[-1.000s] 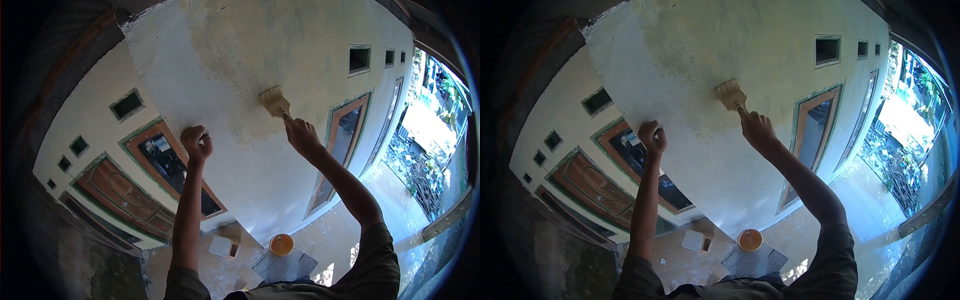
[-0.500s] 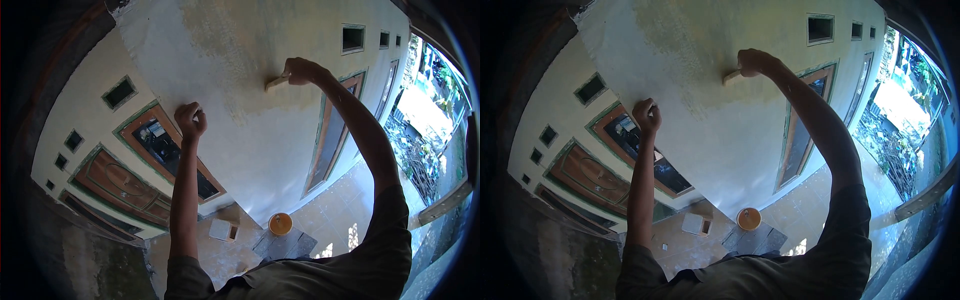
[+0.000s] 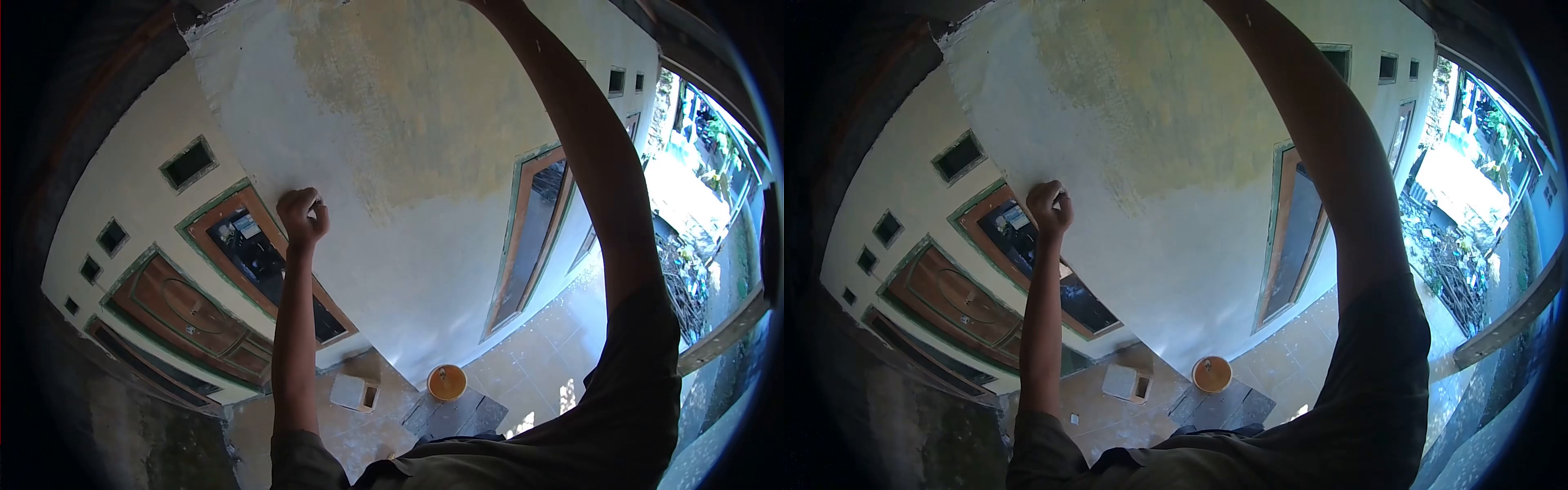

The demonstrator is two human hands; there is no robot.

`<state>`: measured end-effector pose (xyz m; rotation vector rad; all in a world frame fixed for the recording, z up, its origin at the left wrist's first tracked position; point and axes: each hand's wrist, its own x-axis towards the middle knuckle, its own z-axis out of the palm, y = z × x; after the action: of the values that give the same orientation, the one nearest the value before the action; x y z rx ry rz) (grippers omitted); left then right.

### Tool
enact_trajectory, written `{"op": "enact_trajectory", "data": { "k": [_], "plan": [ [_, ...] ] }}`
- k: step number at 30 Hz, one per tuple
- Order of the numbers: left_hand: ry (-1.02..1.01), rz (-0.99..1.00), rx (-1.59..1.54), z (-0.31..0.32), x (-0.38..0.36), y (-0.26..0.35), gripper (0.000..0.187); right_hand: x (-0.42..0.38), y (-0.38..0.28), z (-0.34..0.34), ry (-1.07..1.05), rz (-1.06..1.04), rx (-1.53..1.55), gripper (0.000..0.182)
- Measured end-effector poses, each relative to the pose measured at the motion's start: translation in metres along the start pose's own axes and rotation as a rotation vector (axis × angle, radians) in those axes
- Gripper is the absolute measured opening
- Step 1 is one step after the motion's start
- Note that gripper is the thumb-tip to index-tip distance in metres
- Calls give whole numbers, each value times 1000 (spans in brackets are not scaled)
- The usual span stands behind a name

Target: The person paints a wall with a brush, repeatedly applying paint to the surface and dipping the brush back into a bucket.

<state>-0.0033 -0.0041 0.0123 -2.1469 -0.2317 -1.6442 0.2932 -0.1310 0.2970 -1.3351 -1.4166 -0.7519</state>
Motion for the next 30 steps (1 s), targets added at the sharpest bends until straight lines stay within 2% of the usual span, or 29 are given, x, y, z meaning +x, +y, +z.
{"op": "enact_trajectory", "data": {
  "k": [1,3,4,5,6,8,11,13,15,17,19,21,23,25,27,30],
  "plan": [
    [0,0,-2,0,1,1,10,-3,10,16,7,-54,-59,31],
    [7,-3,12,0,1,2,10,-28,32,44,-52,-7,-96,28],
    [1,-6,11,-1,1,3,10,-55,35,47,-62,-10,-20,27],
    [2,-5,18,-1,2,4,10,-83,52,56,-31,-285,-99,23],
    [2,-2,26,-1,2,4,10,-119,59,70,16,-177,-38,26],
    [-11,-4,45,-1,0,-1,9,-197,55,69,-283,45,64,24],
    [-27,-33,66,-2,2,6,9,-310,70,80,-483,-35,-18,35],
    [-12,-21,86,-2,3,6,10,-345,68,68,-781,46,-69,41],
    [-11,-38,90,-1,2,6,10,-366,92,78,-853,73,-48,42],
    [-9,-49,88,-1,1,7,10,-364,112,87,-1037,31,-18,38],
    [-14,-59,88,-1,2,7,10,-315,104,88,-1360,180,-90,42],
    [-16,-52,82,-1,2,7,11,-278,117,105,-1263,174,-76,35],
    [-7,-37,86,-1,-1,4,11,-206,98,94,-1392,247,-98,32],
    [6,-31,71,2,-2,0,11,-149,88,86,-1373,191,-146,26],
    [19,-33,71,3,-4,0,11,-94,74,72,-1379,227,-193,19],
    [34,-46,60,4,0,3,11,-21,41,32,-1256,202,-250,17]
  ]
}}
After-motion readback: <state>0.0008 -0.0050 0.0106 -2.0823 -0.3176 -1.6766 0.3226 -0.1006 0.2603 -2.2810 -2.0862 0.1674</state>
